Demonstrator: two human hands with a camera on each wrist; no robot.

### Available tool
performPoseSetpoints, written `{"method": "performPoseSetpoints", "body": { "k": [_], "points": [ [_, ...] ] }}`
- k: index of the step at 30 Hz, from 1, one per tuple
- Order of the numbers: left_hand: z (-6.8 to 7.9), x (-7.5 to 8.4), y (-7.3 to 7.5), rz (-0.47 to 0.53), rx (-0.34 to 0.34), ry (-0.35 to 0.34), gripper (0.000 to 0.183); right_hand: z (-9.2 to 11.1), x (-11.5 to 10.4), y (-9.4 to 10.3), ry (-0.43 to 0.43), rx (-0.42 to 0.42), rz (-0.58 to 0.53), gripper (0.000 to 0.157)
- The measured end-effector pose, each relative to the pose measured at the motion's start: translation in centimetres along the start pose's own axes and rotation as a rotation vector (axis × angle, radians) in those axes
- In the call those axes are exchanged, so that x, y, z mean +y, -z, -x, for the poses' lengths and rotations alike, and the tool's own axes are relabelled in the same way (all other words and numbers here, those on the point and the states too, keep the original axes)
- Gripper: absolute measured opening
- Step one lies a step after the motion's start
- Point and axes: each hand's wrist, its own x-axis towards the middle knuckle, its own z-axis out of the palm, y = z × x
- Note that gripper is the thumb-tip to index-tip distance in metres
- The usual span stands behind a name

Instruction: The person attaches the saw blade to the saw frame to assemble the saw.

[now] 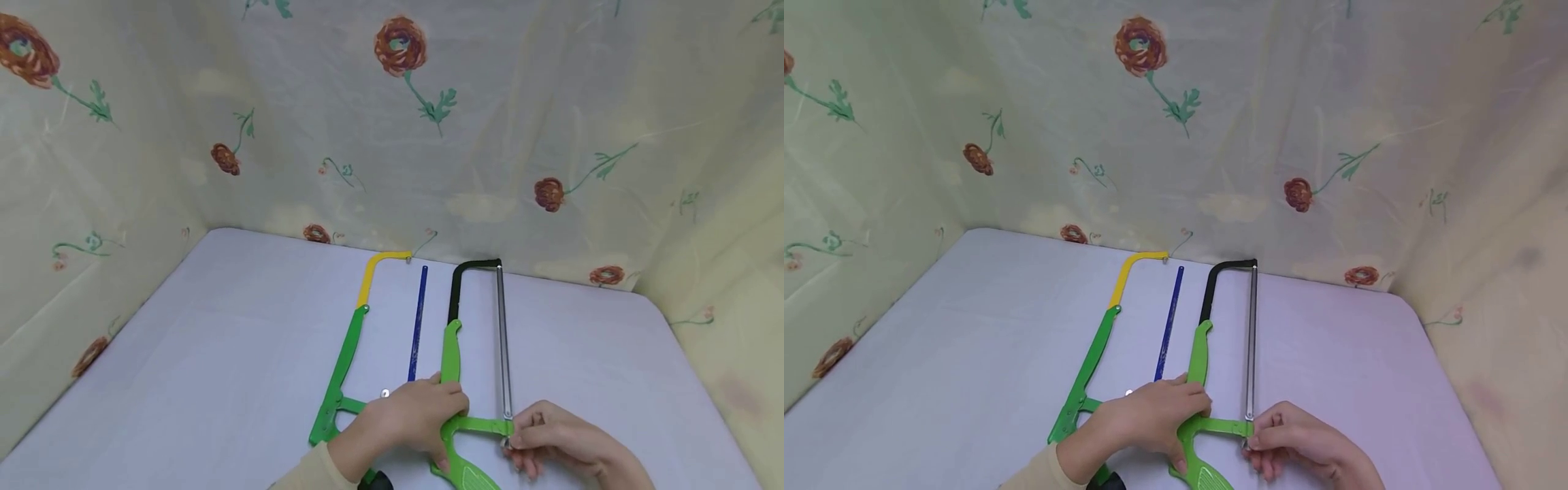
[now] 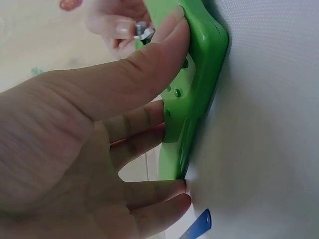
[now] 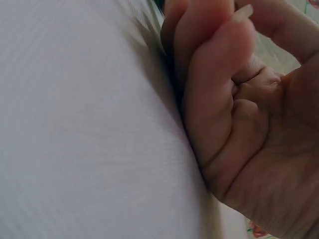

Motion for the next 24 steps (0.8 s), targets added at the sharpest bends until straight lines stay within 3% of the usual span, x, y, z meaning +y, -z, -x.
{"method": "performPoseSetpoints", "body": {
  "k": [8, 14, 19, 24],
  "points": [
    [-0.1, -0.2, -0.4, 0.039, -0.022, 0.007, 0.065, -0.1, -1.0, -0.6, -0.134, 0.115, 0.267, 0.034],
    [0.0, -0.1, -0.6, 0.037, -0.012, -0.004, 0.065, -0.1, -1.2, -1.2, -0.169, 0.188, 0.407, 0.032],
    [0.0, -0.1, -0.4, 0.025, 0.001, 0.000, 0.064, -0.2, -1.8, -1.2, -0.165, 0.185, 0.457, 0.032],
    [0.0, -0.5, -0.1, 0.041, -0.012, -0.020, 0.064, -0.4, -2.1, -1.0, -0.172, 0.152, 0.432, 0.033]
  ]
}}
